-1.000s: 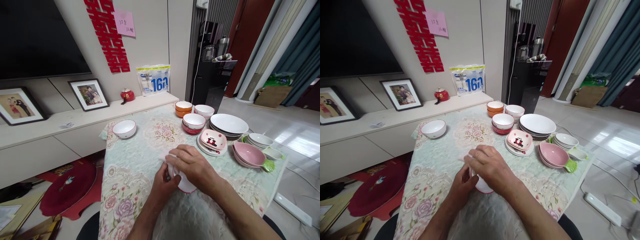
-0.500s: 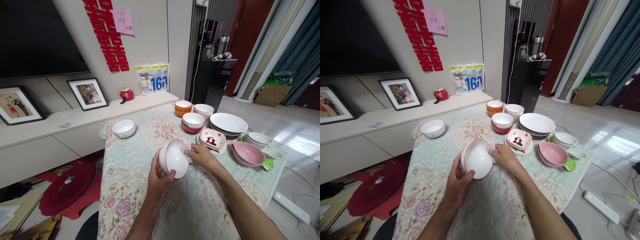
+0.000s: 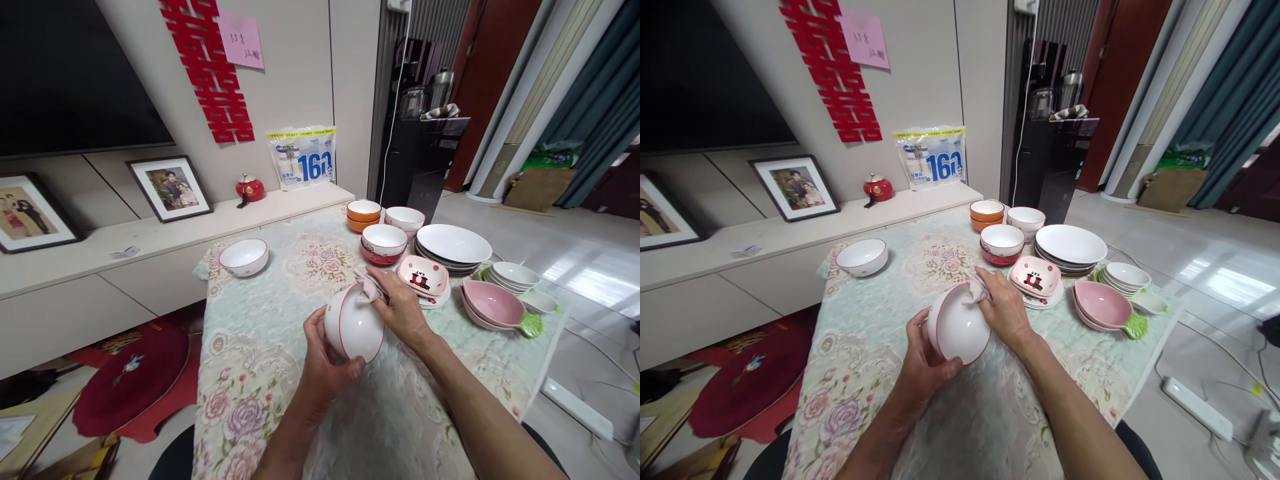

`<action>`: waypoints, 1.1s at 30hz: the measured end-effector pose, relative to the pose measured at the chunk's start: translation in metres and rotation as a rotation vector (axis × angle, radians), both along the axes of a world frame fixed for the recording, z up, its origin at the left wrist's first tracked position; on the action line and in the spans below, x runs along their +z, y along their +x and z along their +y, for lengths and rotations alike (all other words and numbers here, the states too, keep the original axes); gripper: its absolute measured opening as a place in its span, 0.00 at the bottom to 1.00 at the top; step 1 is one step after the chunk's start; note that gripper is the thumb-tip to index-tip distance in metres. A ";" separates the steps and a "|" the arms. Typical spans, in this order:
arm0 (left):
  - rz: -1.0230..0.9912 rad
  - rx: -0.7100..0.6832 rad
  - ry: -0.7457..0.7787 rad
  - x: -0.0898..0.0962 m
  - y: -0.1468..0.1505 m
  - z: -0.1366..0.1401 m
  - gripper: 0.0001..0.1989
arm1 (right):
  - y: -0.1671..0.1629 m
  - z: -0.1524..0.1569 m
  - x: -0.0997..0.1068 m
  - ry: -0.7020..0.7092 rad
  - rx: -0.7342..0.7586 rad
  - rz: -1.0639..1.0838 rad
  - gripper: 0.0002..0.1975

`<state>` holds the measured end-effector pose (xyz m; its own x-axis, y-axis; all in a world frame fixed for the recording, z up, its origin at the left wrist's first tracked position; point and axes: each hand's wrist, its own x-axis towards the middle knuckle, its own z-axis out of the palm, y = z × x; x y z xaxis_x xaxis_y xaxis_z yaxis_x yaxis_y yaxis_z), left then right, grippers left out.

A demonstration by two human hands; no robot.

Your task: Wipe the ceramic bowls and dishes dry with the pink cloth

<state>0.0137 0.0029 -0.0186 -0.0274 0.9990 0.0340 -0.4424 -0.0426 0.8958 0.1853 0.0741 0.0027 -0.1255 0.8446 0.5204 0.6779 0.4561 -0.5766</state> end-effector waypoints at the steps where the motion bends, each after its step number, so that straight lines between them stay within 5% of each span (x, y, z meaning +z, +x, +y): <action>1: 0.001 -0.007 0.010 -0.001 0.001 -0.001 0.48 | 0.000 -0.001 0.001 0.040 0.001 -0.021 0.22; 14: -0.045 -0.058 -0.037 0.003 -0.013 0.004 0.32 | -0.030 -0.030 0.029 0.546 0.193 -0.413 0.14; 18: -0.045 0.020 -0.072 0.002 -0.015 0.005 0.31 | -0.032 -0.028 0.030 0.361 0.158 -0.313 0.16; 23: -0.048 0.122 -0.124 0.001 -0.017 0.006 0.34 | -0.018 -0.013 0.016 -0.122 0.044 -0.149 0.18; 26: -0.067 0.161 -0.135 0.001 -0.018 0.007 0.36 | -0.012 -0.004 0.003 -0.324 0.033 -0.127 0.11; 33: -0.078 0.103 -0.101 -0.001 -0.015 0.008 0.42 | -0.014 -0.004 -0.002 -0.242 -0.020 -0.095 0.11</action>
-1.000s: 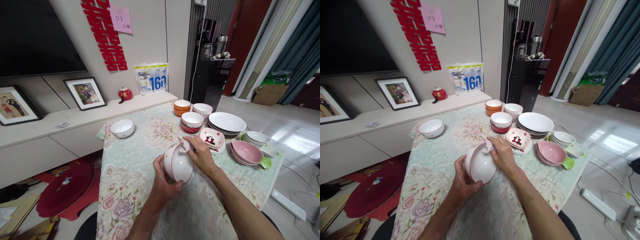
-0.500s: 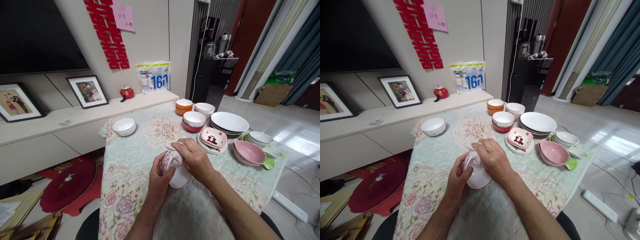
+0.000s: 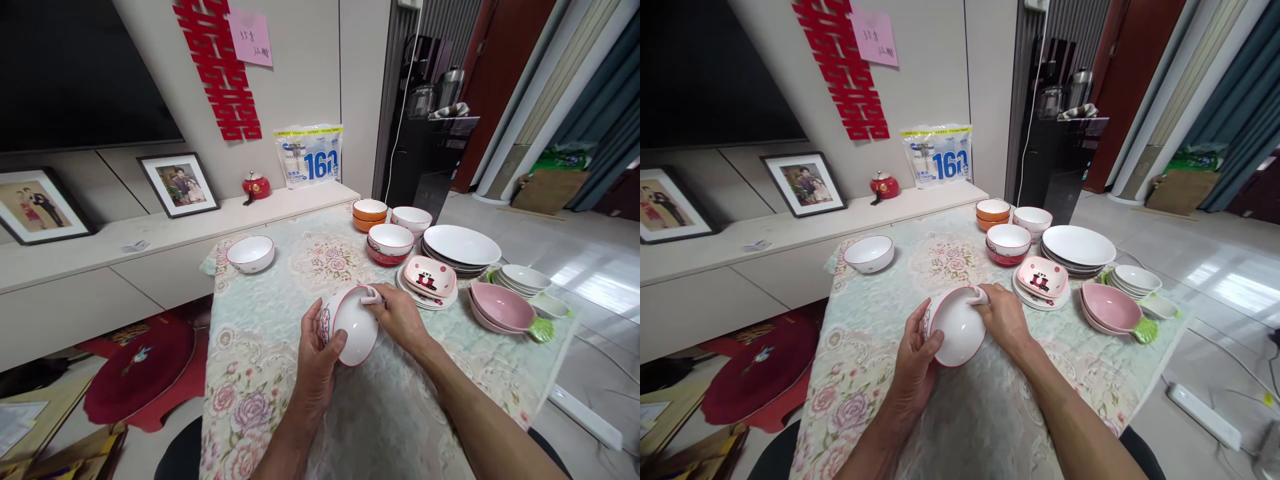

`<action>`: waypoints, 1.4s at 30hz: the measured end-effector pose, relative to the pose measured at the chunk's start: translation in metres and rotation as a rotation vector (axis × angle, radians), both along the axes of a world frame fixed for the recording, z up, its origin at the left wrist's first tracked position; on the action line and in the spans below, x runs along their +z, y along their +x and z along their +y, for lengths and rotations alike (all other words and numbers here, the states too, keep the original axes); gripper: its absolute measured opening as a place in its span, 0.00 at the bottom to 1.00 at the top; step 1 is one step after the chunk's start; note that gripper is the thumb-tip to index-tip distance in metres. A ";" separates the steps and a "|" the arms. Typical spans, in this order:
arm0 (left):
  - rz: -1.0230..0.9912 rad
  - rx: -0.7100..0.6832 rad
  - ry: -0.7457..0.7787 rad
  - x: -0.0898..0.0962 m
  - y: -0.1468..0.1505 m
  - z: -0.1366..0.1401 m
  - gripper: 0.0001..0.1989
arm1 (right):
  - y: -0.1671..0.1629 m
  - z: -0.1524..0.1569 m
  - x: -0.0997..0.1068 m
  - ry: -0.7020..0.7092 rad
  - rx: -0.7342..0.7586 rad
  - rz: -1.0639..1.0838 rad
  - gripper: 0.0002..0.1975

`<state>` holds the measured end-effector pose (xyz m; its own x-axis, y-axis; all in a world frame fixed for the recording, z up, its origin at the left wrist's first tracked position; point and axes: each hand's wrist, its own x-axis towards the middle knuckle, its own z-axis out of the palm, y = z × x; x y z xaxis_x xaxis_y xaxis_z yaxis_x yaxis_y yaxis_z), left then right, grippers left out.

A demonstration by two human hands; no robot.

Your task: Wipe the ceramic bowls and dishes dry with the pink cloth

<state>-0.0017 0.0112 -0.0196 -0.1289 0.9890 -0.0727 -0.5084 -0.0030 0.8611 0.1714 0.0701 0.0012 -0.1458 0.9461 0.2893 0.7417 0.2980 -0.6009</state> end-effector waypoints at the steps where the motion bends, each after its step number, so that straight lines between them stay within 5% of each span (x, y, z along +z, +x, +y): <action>1: -0.001 -0.029 0.004 0.000 0.000 -0.001 0.44 | -0.001 -0.002 0.003 0.039 -0.013 -0.006 0.13; 7: 0.013 -0.148 -0.008 0.006 0.000 -0.004 0.46 | -0.009 -0.019 0.018 0.588 0.109 -0.250 0.19; 10: 0.067 -0.136 -0.010 0.007 -0.002 -0.005 0.44 | -0.015 -0.024 0.022 0.720 0.200 -0.313 0.17; 13: 0.069 -0.082 -0.008 0.007 -0.002 -0.003 0.44 | -0.016 -0.022 0.023 0.570 0.184 -0.230 0.20; 20: 0.019 0.078 -0.045 0.011 -0.004 -0.003 0.47 | -0.010 -0.005 0.006 -0.124 0.100 0.075 0.12; 28: -0.129 0.145 -0.067 0.009 -0.006 0.003 0.42 | -0.001 -0.005 -0.002 -0.368 0.269 0.054 0.13; 32: -0.151 0.163 -0.053 0.012 -0.007 0.005 0.37 | 0.004 -0.009 0.022 -0.233 0.135 0.014 0.15; 35: -0.146 0.144 -0.053 0.014 -0.008 0.005 0.36 | -0.001 -0.015 0.036 0.035 0.083 -0.021 0.14; 39: -0.130 0.102 -0.027 0.011 -0.007 0.004 0.37 | -0.014 -0.020 0.029 0.447 0.247 -0.131 0.15; 42: -0.024 0.048 0.014 0.006 -0.006 0.002 0.37 | -0.022 -0.019 0.015 0.542 0.347 -0.292 0.14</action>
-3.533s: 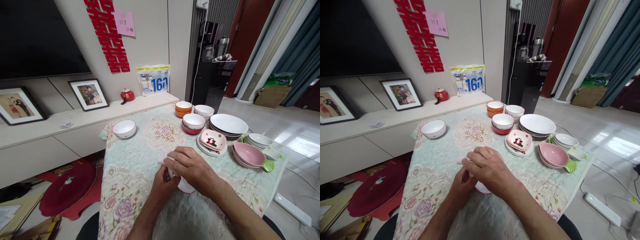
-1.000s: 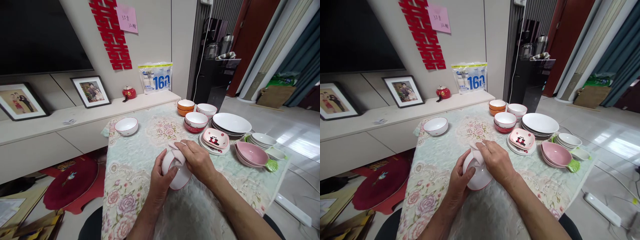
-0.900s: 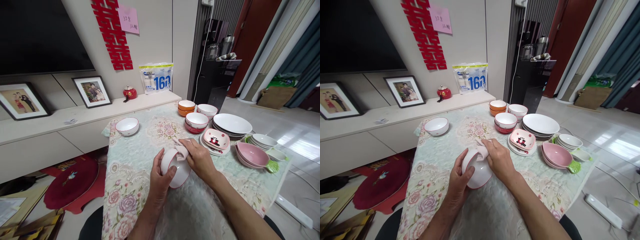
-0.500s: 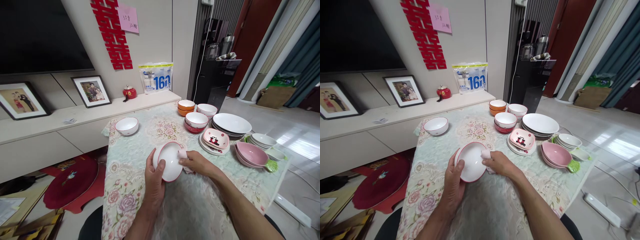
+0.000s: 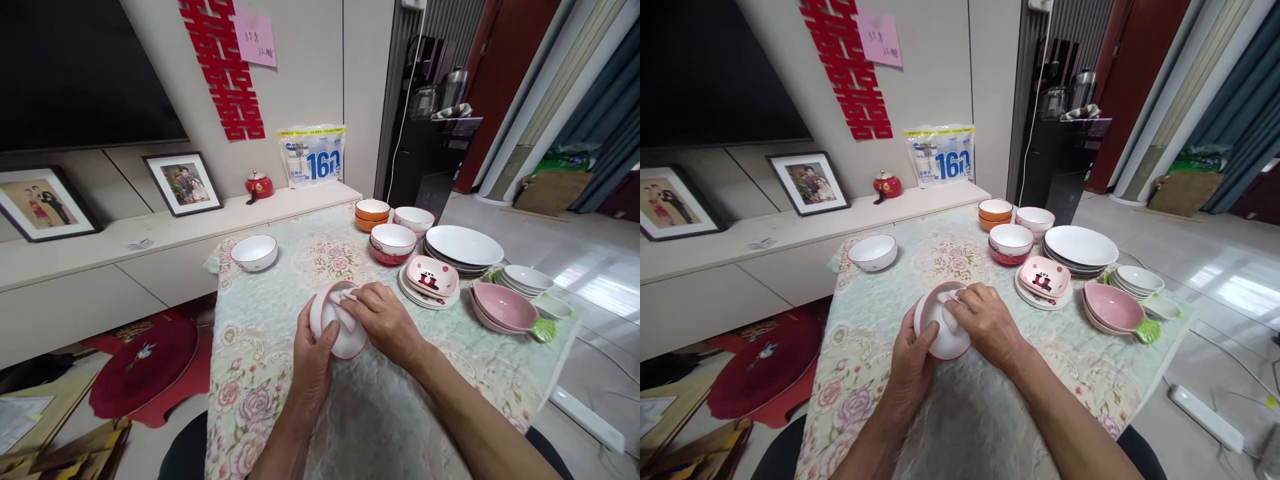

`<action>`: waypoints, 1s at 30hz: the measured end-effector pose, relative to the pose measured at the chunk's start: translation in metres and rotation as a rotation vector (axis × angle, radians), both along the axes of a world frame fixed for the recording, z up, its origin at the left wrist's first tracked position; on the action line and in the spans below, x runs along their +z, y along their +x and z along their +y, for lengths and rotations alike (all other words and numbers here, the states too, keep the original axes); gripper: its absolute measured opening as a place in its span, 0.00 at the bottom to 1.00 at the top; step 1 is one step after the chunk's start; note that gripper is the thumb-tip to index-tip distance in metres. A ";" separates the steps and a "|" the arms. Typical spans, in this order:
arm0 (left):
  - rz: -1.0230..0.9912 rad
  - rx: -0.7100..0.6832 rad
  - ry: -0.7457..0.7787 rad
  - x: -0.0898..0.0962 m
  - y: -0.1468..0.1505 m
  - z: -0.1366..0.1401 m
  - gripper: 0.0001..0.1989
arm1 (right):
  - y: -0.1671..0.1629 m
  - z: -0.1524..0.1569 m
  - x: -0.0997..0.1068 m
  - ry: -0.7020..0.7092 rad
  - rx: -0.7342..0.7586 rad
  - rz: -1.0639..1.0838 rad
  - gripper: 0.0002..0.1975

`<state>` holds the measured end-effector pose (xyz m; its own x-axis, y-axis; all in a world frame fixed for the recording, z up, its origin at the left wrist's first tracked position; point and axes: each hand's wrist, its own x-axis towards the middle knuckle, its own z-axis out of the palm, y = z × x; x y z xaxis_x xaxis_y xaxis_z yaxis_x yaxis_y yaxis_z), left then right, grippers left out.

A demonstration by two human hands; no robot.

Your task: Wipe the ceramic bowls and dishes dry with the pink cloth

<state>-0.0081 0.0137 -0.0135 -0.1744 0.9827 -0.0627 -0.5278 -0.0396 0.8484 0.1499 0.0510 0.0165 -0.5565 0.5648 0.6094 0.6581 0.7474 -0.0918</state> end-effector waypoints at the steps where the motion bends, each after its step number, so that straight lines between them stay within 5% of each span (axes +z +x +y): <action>1: 0.047 -0.013 0.010 -0.001 0.000 -0.001 0.37 | -0.002 0.001 -0.004 -0.003 -0.007 -0.059 0.14; 9: 0.142 0.048 -0.006 -0.003 0.002 -0.002 0.41 | -0.020 -0.011 -0.009 -0.397 -0.060 -0.187 0.08; 16: 0.046 0.019 0.035 0.000 -0.002 -0.001 0.41 | -0.022 -0.020 0.011 -0.881 0.351 0.386 0.11; 18: -0.004 0.009 0.038 0.002 -0.003 -0.001 0.41 | -0.021 -0.022 0.015 -0.860 0.385 0.381 0.12; 24: -0.033 0.034 -0.014 0.003 -0.001 0.000 0.38 | -0.020 -0.021 0.010 -0.476 0.157 -0.225 0.12; 30: -0.025 0.041 0.034 0.000 0.000 0.002 0.38 | -0.024 -0.020 0.002 -0.257 -0.136 -0.268 0.10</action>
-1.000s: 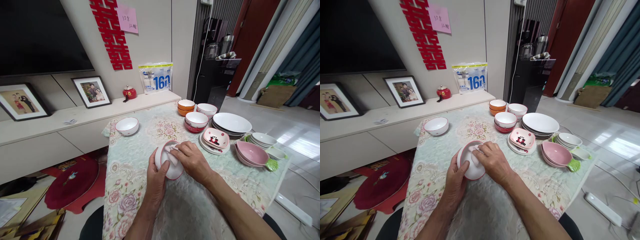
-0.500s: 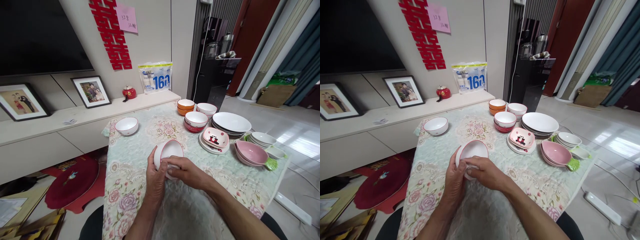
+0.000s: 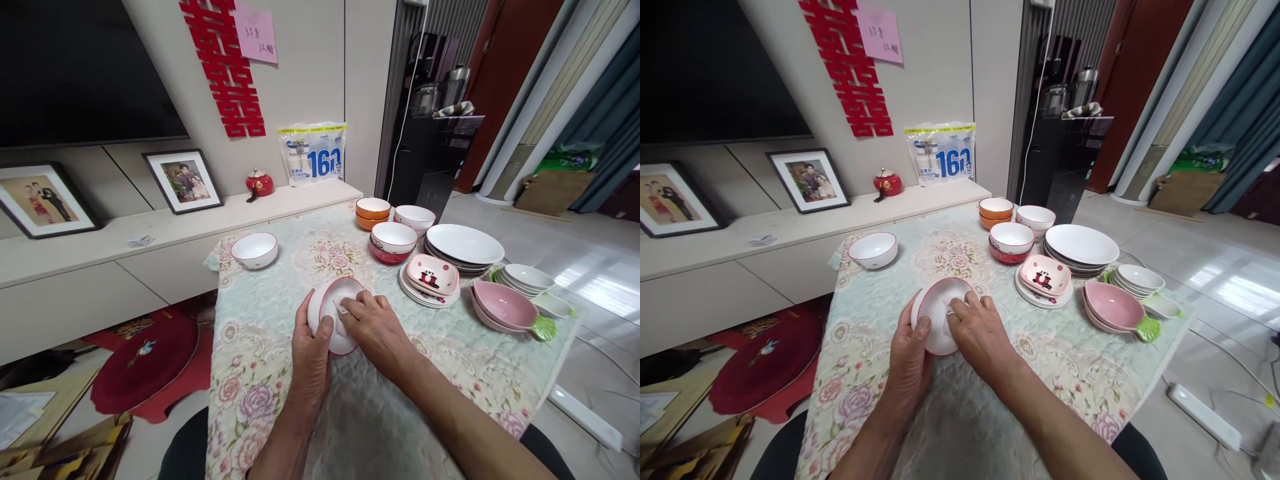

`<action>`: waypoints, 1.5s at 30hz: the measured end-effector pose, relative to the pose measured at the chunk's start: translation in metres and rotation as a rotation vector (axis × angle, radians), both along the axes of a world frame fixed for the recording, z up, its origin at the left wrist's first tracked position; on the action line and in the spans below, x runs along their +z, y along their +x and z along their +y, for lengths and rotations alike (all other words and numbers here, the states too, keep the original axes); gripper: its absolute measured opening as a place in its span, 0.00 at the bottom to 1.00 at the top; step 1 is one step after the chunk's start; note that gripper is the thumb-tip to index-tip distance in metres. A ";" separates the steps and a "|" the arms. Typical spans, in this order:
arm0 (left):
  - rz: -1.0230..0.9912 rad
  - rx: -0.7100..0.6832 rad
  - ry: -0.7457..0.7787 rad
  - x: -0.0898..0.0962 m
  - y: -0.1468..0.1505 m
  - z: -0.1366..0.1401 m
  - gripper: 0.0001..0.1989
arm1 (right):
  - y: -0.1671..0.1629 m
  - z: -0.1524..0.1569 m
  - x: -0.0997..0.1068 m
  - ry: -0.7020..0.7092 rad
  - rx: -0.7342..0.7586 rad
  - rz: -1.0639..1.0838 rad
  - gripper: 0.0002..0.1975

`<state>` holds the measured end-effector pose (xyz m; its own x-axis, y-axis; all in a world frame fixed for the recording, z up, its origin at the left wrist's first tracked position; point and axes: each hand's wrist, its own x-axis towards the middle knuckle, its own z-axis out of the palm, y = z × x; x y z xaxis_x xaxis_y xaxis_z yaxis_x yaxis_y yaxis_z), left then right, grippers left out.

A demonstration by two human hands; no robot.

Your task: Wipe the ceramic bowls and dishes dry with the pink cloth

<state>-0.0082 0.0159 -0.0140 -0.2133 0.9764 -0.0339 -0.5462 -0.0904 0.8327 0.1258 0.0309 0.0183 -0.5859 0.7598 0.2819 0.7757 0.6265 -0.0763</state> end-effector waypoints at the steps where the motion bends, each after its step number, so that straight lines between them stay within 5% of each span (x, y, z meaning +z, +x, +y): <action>1: 0.003 0.002 0.009 0.000 -0.001 0.000 0.38 | -0.002 -0.001 -0.002 0.014 -0.015 0.000 0.10; 5: 0.063 0.021 -0.019 0.000 -0.003 -0.002 0.37 | -0.011 -0.009 -0.003 -0.145 0.005 0.074 0.12; 10: -0.057 -0.014 0.011 0.003 -0.003 -0.003 0.33 | -0.008 -0.014 0.018 -0.429 0.218 0.339 0.08; 20: -0.120 -0.016 -0.042 0.009 -0.003 -0.003 0.25 | -0.003 -0.012 0.006 -0.047 0.131 -0.095 0.09; 26: -0.183 -0.061 -0.015 0.005 -0.001 -0.002 0.29 | -0.010 -0.010 -0.001 -0.104 0.100 0.059 0.11; 32: -0.247 -0.127 -0.075 0.004 0.005 -0.003 0.28 | -0.014 -0.008 -0.011 -0.160 0.015 0.375 0.03; 39: -0.227 -0.133 -0.026 0.007 0.000 -0.005 0.13 | 0.001 -0.004 0.014 -0.466 0.284 0.400 0.03; 45: -0.123 -0.135 -0.054 0.001 0.000 -0.004 0.25 | 0.020 0.007 0.016 -0.476 0.316 0.230 0.11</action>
<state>-0.0086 0.0122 -0.0133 -0.0717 0.9919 -0.1046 -0.6487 0.0333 0.7603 0.1462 0.0383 0.0343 -0.7675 0.6331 0.1005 0.4888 0.6794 -0.5472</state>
